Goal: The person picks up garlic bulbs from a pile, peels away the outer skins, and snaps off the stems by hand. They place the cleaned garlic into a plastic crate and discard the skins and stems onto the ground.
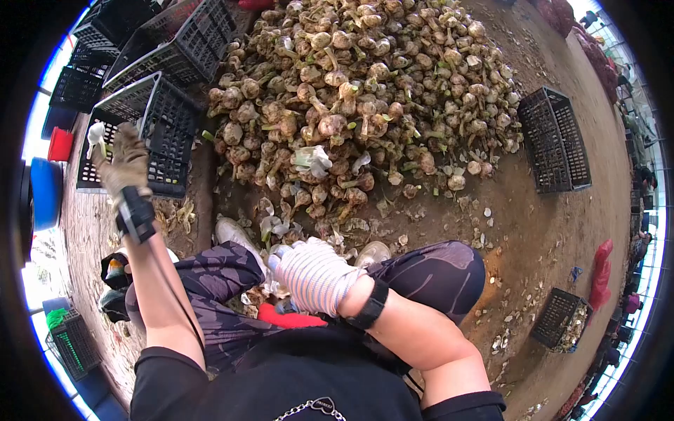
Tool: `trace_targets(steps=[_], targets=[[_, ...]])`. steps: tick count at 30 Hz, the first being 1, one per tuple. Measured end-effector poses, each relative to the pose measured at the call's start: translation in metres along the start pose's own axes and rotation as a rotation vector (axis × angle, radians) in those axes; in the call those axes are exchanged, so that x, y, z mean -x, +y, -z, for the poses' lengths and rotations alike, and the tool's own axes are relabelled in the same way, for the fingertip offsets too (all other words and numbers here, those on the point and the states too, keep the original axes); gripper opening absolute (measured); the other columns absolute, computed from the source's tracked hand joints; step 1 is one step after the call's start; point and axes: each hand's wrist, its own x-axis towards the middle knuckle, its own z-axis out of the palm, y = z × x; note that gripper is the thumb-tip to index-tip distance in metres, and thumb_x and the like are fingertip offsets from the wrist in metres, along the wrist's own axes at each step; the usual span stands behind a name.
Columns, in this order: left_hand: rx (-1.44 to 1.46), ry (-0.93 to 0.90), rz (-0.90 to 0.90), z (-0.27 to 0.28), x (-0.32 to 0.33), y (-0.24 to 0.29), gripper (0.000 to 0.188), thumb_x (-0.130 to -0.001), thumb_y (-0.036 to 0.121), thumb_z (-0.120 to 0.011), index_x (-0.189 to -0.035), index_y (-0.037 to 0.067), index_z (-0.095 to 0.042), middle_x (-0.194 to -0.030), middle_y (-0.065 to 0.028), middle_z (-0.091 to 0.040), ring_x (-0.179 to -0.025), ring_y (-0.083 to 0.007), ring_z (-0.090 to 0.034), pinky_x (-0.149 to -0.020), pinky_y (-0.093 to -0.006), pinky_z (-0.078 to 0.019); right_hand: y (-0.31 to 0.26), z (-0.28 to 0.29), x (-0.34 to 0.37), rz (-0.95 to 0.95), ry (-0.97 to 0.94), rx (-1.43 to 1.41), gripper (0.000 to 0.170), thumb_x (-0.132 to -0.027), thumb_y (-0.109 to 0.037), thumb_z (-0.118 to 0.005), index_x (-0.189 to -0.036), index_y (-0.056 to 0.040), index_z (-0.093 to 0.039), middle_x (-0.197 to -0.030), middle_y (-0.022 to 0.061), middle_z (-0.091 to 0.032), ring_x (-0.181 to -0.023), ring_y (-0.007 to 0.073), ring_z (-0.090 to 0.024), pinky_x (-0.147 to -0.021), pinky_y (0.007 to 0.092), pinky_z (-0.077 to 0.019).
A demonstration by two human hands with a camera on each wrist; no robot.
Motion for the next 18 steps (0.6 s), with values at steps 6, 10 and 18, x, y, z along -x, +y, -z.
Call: trace_targets(steps=[6, 10, 18], targets=[[-1.380, -0.855, 0.281, -0.017, 0.094, -0.195, 0.030, -0.079, -0.001, -0.059, -0.108, 0.006, -0.063, -0.101, -0.0112, -0.065, -0.093, -0.0202, -0.062, -0.081, -0.0311, -0.0499, 0.017, 0.022, -0.001, 0.077, 0.328, -0.018, 0.027, -0.065, -0.016, -0.069, -0.089, -0.0078, -0.059, -0.082, 0.0111, -0.060, -0.082, 0.0294, -0.059, -0.074, 0.0395, -0.0455], [-2.170, -1.405, 0.177, 0.013, 0.128, -0.261, 0.050, -0.074, 0.003, -0.061, -0.121, 0.014, -0.051, -0.125, -0.0201, -0.051, -0.108, -0.0352, -0.055, -0.091, -0.0396, -0.0459, 0.025, 0.027, 0.000, 0.067, 0.430, -0.077, 0.019, -0.067, -0.015, -0.066, -0.082, -0.0067, -0.057, -0.080, 0.0116, -0.059, -0.079, 0.0288, -0.059, -0.070, 0.0397, -0.0452], [-1.099, -0.462, 0.362, 0.109, 0.090, -0.215, 0.030, -0.073, -0.010, -0.057, -0.102, -0.001, -0.055, -0.089, -0.0078, -0.061, -0.080, -0.0169, -0.060, -0.071, -0.0284, -0.0509, 0.029, 0.016, 0.005, 0.064, 0.372, -0.038, 0.020, -0.069, -0.015, -0.064, -0.086, -0.0072, -0.060, -0.082, 0.0105, -0.059, -0.082, 0.0277, -0.058, -0.074, 0.0385, -0.0441]])
